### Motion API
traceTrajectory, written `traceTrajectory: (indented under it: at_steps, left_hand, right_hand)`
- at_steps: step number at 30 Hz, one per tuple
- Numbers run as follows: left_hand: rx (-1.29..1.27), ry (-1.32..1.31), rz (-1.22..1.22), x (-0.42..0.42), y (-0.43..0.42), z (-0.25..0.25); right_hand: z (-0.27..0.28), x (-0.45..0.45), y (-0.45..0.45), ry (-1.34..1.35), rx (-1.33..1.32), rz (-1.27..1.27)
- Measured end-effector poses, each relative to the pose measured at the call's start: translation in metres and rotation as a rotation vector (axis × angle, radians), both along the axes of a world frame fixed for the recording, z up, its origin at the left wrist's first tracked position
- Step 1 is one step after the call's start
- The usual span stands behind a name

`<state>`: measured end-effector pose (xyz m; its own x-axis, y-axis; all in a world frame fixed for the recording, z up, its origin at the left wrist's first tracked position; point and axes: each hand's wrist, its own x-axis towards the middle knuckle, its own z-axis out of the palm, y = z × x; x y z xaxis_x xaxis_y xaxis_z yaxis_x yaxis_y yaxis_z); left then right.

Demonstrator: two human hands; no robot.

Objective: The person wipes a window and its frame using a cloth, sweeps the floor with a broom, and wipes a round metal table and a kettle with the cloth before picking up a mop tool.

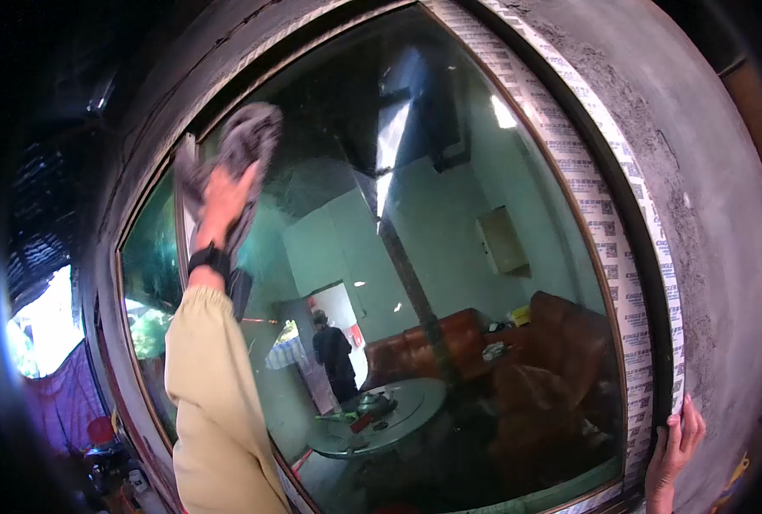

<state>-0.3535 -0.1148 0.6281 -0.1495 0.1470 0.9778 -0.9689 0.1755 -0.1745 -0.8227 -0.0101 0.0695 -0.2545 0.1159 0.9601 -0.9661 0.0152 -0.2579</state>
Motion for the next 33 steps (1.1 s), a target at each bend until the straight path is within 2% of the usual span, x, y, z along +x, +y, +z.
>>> traceTrajectory:
  at_steps: [1,3,5,6,7,9,13,15,17,19,21,23,25,27,28,29,31,33]
  left_hand:
    - [-0.025,0.097,0.057,0.03,-0.009,-0.008]
    - [-0.021,0.217,0.187,0.024,0.005,-0.046]
    - [0.09,0.112,-0.006,0.014,0.012,-0.054]
    - [0.187,0.231,0.052,0.03,-0.007,-0.037]
    - [0.173,0.222,0.04,0.015,-0.001,-0.032]
    - [0.269,0.58,0.068,-0.016,0.011,-0.024]
    - [0.311,0.691,-0.13,-0.055,0.02,0.01]
    - [0.342,0.623,-0.169,-0.056,0.013,0.048]
    - [0.275,0.249,-0.565,-0.035,-0.02,0.112]
    - [0.274,0.122,-0.639,-0.105,0.003,0.112]
    - [0.261,-0.059,-0.288,-0.174,0.029,0.094]
    - [0.083,-0.169,-0.342,-0.238,0.022,0.098]
    - [0.147,-0.449,-0.559,-0.268,0.023,0.101]
    - [0.261,-0.498,-0.472,-0.284,0.022,0.105]
    - [0.398,-0.479,-0.564,-0.291,0.048,0.061]
    - [0.515,-0.567,-0.573,-0.293,0.057,0.041]
    - [0.381,-0.915,-0.646,-0.299,0.06,-0.016]
    - [0.038,-0.995,-0.363,-0.29,0.037,-0.07]
  right_hand:
    - [0.0,-0.003,-0.001,-0.001,0.016,-0.02]
    - [0.0,-0.003,-0.002,0.014,0.017,-0.02]
    - [0.005,0.0,0.003,0.051,-0.008,-0.022]
    - [0.005,0.0,0.005,0.041,0.001,-0.022]
    - [0.005,0.002,0.004,0.023,0.0,-0.023]
    - [0.006,0.002,0.004,0.023,-0.023,0.037]
    - [0.008,0.005,0.008,-0.055,0.006,0.031]
    - [0.017,0.007,0.022,-0.008,0.037,0.029]
    - [0.014,0.004,0.018,-0.016,0.01,0.043]
    - [0.008,-0.001,0.014,0.018,0.022,-0.013]
    - [0.005,-0.001,0.013,-0.005,0.028,0.011]
    - [0.012,0.0,0.018,0.014,0.034,0.021]
    - [0.012,-0.002,0.018,0.018,0.04,0.023]
    - [0.007,-0.004,0.017,0.056,0.047,0.031]
    - [0.002,-0.003,0.008,0.025,0.04,0.0]
    - [-0.002,-0.002,0.004,0.011,0.064,0.008]
    - [0.005,-0.003,0.004,0.036,-0.032,0.004]
    - [0.01,0.001,0.008,0.008,-0.035,0.033]
